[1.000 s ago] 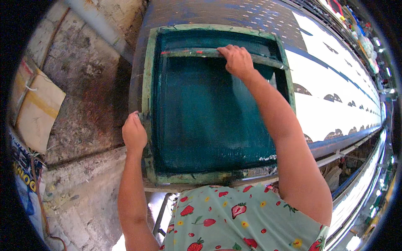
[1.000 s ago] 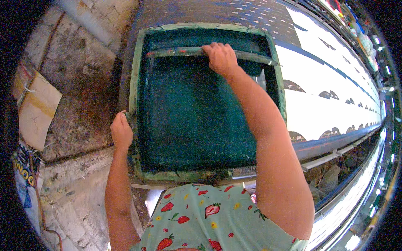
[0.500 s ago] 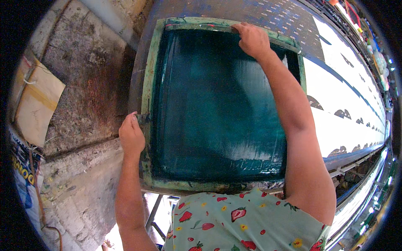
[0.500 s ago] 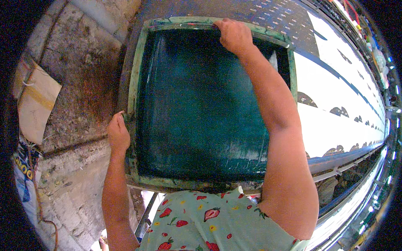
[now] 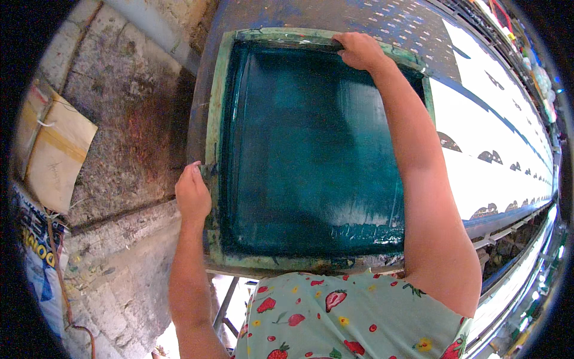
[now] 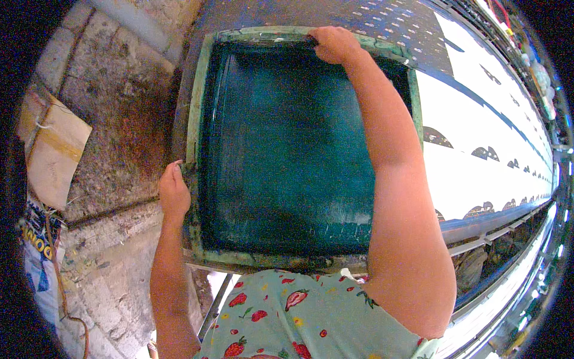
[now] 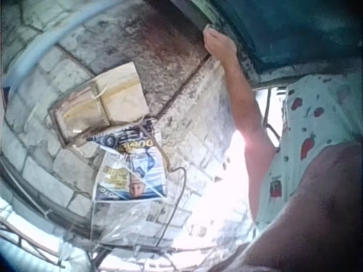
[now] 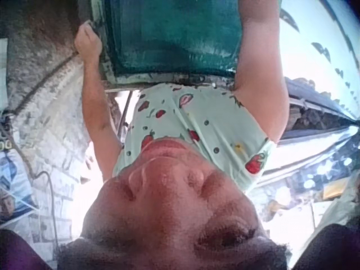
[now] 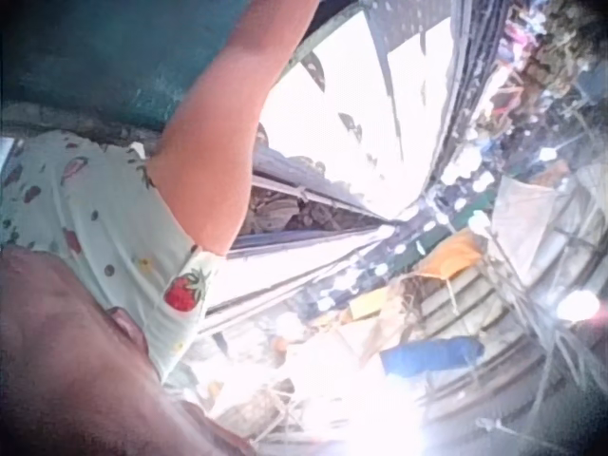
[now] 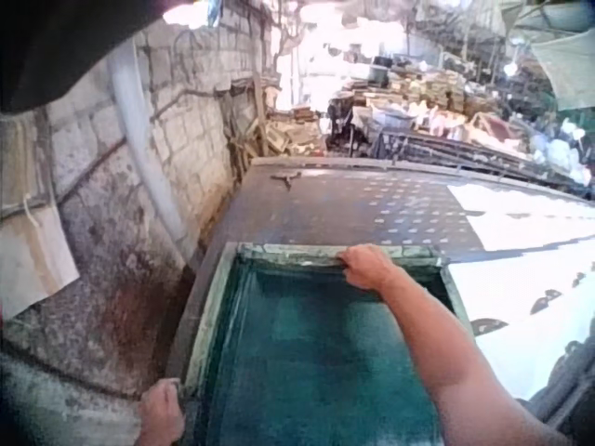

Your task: The person uses a squeegee to pull green ink across a screen printing frame placed over a long sheet of paper with a repeating pattern. The person repeatedly repositions the frame and repeats the squeegee motion to print successive sections of the pattern.

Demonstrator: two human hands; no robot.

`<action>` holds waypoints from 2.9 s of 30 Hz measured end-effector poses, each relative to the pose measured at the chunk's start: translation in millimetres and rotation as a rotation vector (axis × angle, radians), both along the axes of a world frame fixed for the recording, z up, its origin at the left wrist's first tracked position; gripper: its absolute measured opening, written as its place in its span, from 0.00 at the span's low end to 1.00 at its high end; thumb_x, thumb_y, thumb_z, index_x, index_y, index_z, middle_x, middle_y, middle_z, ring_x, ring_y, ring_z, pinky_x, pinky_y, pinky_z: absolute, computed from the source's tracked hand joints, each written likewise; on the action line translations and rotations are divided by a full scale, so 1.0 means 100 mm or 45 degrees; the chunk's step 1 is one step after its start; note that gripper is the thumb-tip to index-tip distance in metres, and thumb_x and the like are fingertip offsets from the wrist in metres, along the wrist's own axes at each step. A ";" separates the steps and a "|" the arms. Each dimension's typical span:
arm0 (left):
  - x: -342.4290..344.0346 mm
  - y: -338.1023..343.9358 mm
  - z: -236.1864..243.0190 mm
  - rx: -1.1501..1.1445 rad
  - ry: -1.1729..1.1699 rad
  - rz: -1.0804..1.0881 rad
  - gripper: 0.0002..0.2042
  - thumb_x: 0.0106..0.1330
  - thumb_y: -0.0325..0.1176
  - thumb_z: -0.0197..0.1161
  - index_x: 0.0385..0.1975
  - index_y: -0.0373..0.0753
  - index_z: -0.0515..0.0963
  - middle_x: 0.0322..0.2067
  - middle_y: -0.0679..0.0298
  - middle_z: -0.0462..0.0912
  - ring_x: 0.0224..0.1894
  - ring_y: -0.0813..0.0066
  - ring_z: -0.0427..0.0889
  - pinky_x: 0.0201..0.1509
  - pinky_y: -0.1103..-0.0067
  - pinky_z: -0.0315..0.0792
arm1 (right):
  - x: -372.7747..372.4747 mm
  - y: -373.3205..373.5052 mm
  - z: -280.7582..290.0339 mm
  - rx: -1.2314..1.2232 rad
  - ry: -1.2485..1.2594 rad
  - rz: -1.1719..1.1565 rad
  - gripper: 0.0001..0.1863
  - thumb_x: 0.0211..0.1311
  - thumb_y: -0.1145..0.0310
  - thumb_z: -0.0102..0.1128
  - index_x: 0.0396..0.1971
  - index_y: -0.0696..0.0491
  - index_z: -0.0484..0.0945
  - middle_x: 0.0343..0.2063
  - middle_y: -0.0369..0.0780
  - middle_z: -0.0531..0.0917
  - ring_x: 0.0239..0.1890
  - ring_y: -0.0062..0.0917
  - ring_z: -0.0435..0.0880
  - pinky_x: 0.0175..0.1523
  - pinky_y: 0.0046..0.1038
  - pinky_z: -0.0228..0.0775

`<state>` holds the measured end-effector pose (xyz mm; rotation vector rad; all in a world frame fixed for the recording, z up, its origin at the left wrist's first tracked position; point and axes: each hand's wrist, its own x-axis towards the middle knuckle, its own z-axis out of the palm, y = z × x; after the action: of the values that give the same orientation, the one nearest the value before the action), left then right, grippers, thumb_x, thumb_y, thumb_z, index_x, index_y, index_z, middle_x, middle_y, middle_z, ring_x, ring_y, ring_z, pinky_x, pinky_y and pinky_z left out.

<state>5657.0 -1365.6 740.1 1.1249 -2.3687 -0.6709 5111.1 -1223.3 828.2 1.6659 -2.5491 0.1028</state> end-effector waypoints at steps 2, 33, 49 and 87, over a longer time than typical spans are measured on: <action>-0.04 0.01 0.05 -0.011 0.000 -0.006 0.21 0.89 0.41 0.48 0.57 0.33 0.85 0.48 0.44 0.91 0.53 0.42 0.90 0.59 0.58 0.80 | 0.00 0.06 -0.01 0.046 -0.007 0.023 0.22 0.62 0.68 0.63 0.58 0.45 0.88 0.48 0.50 0.92 0.54 0.53 0.91 0.62 0.54 0.84; -0.13 -0.15 -0.09 -0.120 -0.052 -0.094 0.17 0.85 0.40 0.50 0.62 0.44 0.83 0.57 0.46 0.90 0.59 0.38 0.87 0.61 0.50 0.80 | 4.46 2.91 -0.20 -0.066 -0.188 0.054 0.26 0.62 0.52 0.78 0.58 0.46 0.89 0.49 0.43 0.89 0.57 0.42 0.86 0.60 0.47 0.79; -0.13 -0.30 -0.21 -0.154 -0.340 0.229 0.23 0.88 0.48 0.41 0.64 0.45 0.82 0.62 0.47 0.87 0.65 0.38 0.83 0.66 0.50 0.76 | 3.04 4.47 -0.08 -0.882 -0.478 0.063 0.18 0.69 0.58 0.75 0.51 0.53 0.90 0.55 0.45 0.90 0.63 0.47 0.85 0.72 0.48 0.73; -0.42 0.05 0.42 0.739 0.355 0.214 0.50 0.78 0.76 0.52 0.89 0.46 0.55 0.88 0.52 0.52 0.88 0.50 0.54 0.88 0.45 0.46 | 1.91 5.47 0.55 -1.652 -1.699 -0.288 0.51 0.77 0.33 0.57 0.82 0.61 0.64 0.80 0.53 0.69 0.73 0.44 0.75 0.81 0.45 0.60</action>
<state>5614.9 -1360.9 782.1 1.3304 -1.8638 -1.4071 5302.4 -676.0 883.3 0.6795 -1.9268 2.7543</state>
